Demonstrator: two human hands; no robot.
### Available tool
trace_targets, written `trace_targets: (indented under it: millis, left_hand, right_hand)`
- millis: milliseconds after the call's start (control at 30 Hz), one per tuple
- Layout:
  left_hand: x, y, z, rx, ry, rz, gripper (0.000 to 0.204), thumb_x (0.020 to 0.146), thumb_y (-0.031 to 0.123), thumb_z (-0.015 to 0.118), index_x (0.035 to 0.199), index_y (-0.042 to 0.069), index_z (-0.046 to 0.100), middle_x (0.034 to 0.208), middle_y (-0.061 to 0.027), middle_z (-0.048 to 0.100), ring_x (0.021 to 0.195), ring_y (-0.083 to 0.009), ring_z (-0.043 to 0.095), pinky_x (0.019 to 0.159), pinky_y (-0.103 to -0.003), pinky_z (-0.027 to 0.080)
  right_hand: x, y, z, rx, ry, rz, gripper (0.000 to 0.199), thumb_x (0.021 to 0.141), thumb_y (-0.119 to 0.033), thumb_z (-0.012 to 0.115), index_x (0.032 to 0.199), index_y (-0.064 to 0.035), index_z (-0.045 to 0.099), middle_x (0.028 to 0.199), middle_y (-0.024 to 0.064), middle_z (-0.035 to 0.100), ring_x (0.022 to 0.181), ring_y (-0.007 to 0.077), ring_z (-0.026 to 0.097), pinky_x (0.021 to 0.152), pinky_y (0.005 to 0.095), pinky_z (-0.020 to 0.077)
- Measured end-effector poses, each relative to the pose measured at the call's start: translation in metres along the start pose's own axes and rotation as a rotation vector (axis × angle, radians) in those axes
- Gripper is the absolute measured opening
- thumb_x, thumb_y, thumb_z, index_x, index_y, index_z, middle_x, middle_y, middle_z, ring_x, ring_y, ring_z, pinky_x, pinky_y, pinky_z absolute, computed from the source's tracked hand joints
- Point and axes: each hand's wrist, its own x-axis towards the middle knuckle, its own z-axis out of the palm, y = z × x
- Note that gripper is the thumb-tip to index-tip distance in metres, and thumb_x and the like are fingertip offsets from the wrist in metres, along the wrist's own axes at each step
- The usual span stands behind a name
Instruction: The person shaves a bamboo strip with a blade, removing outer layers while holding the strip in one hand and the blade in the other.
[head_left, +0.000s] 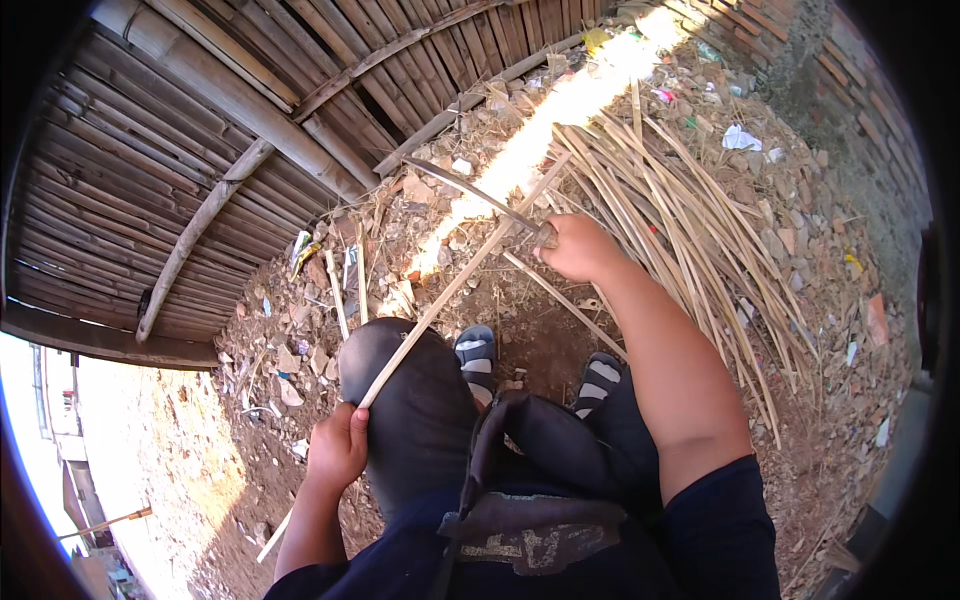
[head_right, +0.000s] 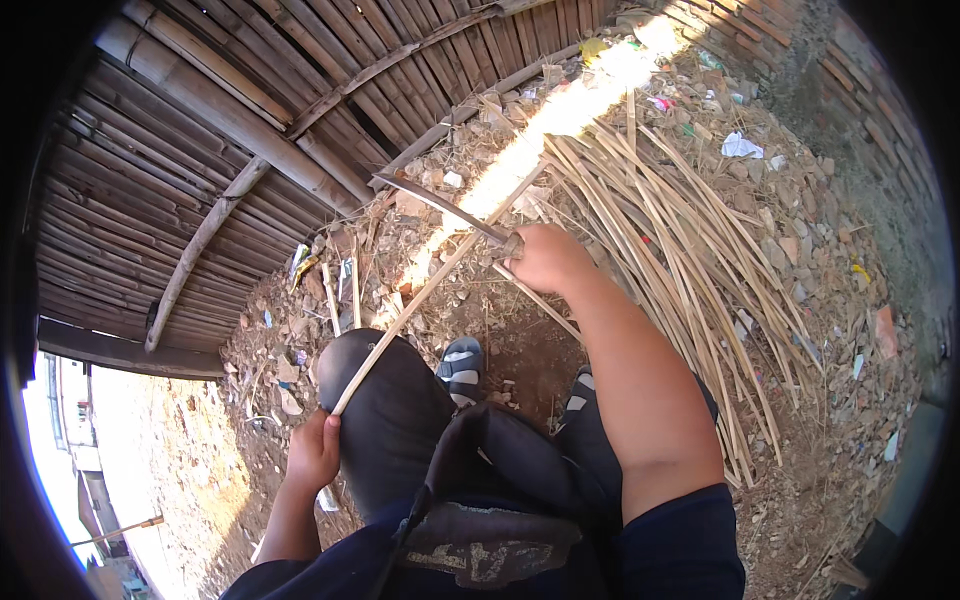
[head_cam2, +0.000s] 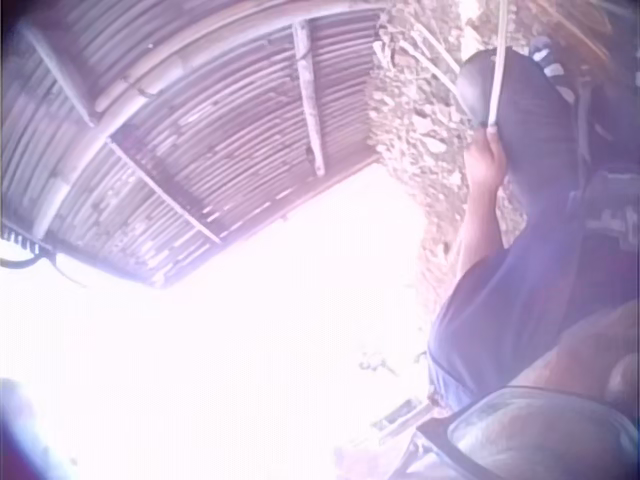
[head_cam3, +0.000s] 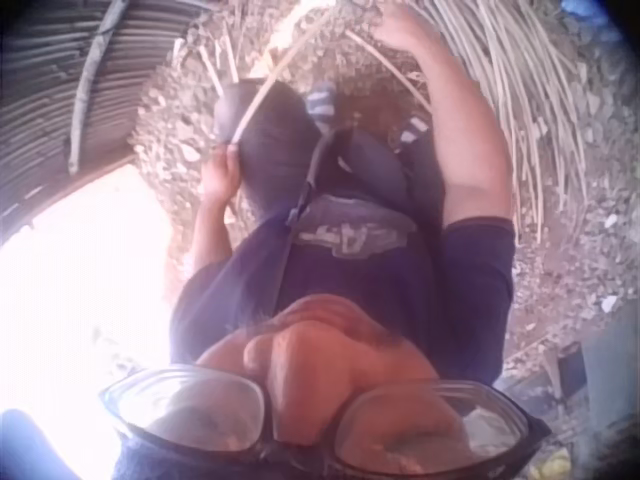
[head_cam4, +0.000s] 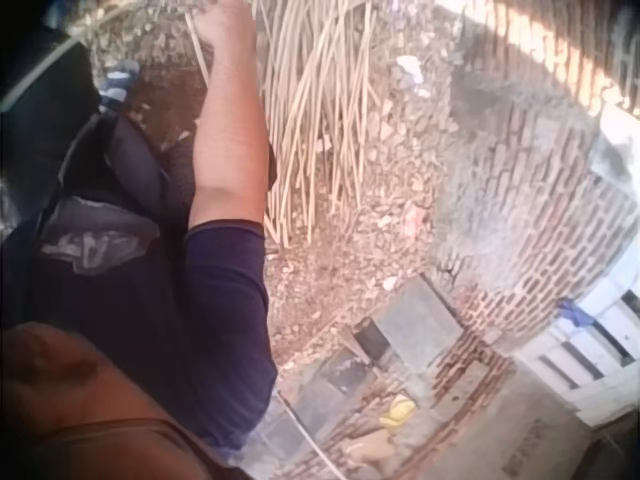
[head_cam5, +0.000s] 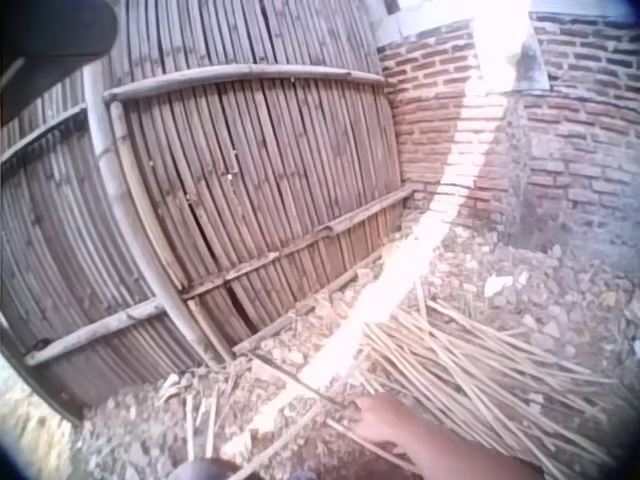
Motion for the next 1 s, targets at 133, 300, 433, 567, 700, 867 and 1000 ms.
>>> trace_targets:
  millis: [133,300,433,567,700,867,1000]
  left_hand:
    - [-0.002,0.000,0.002,-0.009,-0.011,0.010,0.040,0.110,0.033,0.052,0.083,0.003,0.052,0.066,-0.0256,0.059,0.064,-0.0509,0.061,0.057,-0.055,0.046]
    - [-0.011,-0.007,0.012,-0.010,0.047,-0.016,0.040,0.109,0.033,0.053,0.083,0.004,0.052,0.065,-0.0246,0.060,0.063,-0.0496,0.061,0.056,-0.055,0.046]
    - [-0.011,0.006,0.012,0.129,0.080,-0.040,0.037,0.108,0.032,0.054,0.083,0.005,0.053,0.063,-0.0235,0.061,0.060,-0.0488,0.063,0.054,-0.057,0.047]
    - [-0.014,0.009,0.013,0.155,0.101,-0.045,0.036,0.108,0.032,0.055,0.084,0.006,0.053,0.061,-0.0233,0.061,0.059,-0.0490,0.063,0.053,-0.058,0.047]
    - [-0.014,-0.002,0.014,0.071,0.092,-0.013,0.036,0.108,0.032,0.054,0.084,0.005,0.053,0.062,-0.0236,0.060,0.059,-0.0490,0.062,0.053,-0.057,0.047]
    - [-0.009,-0.012,0.012,0.014,0.076,0.056,0.037,0.109,0.032,0.054,0.083,0.004,0.053,0.064,-0.0244,0.060,0.062,-0.0493,0.062,0.055,-0.055,0.047]
    - [-0.006,-0.002,0.007,0.027,0.047,0.009,0.038,0.108,0.032,0.054,0.084,0.004,0.053,0.065,-0.0243,0.060,0.063,-0.0493,0.062,0.056,-0.054,0.047]
  right_hand:
    - [-0.014,-0.033,-0.010,0.038,-0.047,-0.159,0.043,0.090,-0.030,0.074,0.123,-0.0027,0.070,0.115,0.0213,0.073,0.110,0.0394,0.069,0.096,0.0474,0.0550]
    - [-0.028,-0.056,-0.022,-0.115,-0.272,-0.258,0.044,0.087,-0.034,0.078,0.122,-0.0072,0.073,0.109,0.0248,0.074,0.105,0.0417,0.070,0.094,0.0472,0.0551]
    - [-0.011,-0.018,-0.008,-0.029,-0.212,-0.108,0.037,0.088,-0.028,0.078,0.117,-0.0059,0.074,0.105,0.0207,0.074,0.101,0.0388,0.071,0.090,0.0474,0.0554]
    - [-0.018,-0.030,-0.009,-0.073,-0.121,-0.101,0.036,0.088,-0.028,0.078,0.116,-0.0060,0.074,0.105,0.0208,0.074,0.101,0.0388,0.071,0.090,0.0479,0.0553]
    - [-0.026,-0.043,-0.023,-0.070,-0.085,-0.178,0.032,0.088,-0.028,0.077,0.111,-0.0057,0.073,0.101,0.0193,0.074,0.100,0.0369,0.072,0.089,0.0488,0.0552]
    - [-0.004,0.000,-0.020,-0.013,0.021,-0.152,0.031,0.092,-0.029,0.076,0.109,-0.0029,0.074,0.078,0.0149,0.071,0.075,0.0319,0.071,0.074,0.0446,0.0545]
    - [-0.001,0.000,-0.020,0.184,0.094,-0.024,0.031,0.089,-0.027,0.077,0.109,-0.0041,0.073,0.082,0.0169,0.072,0.079,0.0328,0.071,0.076,0.0452,0.0542]
